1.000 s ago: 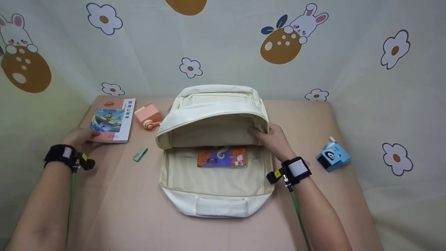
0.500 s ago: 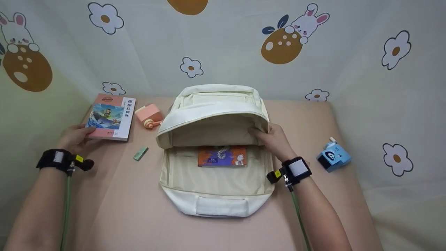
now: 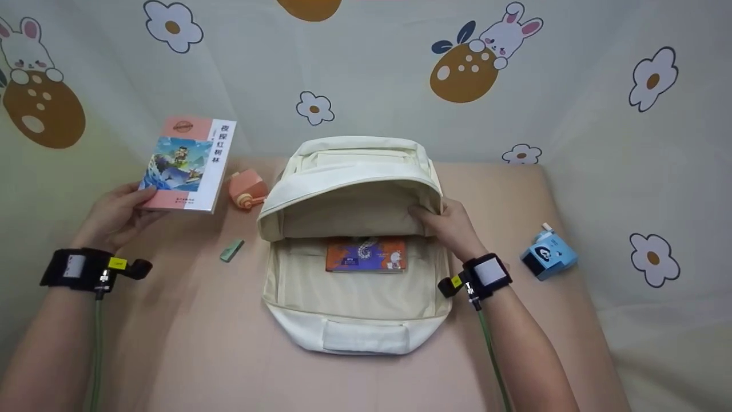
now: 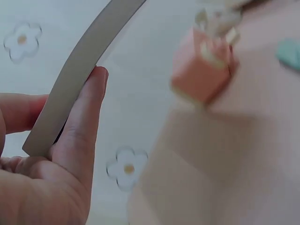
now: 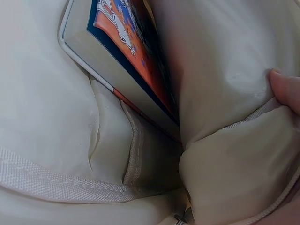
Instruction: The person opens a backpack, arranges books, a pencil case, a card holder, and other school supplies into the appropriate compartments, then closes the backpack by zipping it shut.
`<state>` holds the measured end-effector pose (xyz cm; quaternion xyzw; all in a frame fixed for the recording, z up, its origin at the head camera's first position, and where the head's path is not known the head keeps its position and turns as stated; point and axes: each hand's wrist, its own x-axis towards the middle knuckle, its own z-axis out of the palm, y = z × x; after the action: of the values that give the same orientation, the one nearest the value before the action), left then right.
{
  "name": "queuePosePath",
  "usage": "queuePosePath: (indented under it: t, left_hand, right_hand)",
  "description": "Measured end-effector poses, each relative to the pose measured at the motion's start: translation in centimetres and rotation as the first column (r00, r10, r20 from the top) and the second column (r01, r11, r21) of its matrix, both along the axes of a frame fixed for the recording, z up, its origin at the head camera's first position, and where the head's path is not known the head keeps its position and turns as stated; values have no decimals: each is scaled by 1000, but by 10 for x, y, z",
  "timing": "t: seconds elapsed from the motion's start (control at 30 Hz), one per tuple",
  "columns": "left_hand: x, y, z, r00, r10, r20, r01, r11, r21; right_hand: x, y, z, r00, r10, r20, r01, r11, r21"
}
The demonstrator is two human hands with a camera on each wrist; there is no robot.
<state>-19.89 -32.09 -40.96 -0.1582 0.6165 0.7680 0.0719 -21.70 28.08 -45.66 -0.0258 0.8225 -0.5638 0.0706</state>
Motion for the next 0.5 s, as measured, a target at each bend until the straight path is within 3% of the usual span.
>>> queuePosePath:
  t: [0.2,0.5]
  left_hand:
    - [3,38,17,982,-132,-132,140,989,49]
    - [18,77,39,918,-304,-256,327,944,50]
  right_hand:
    - [-1,0,0,1000,3,-7,-3,1000,-10]
    - [-8,-1,-3,1000,-7,-5,7,1000,-12]
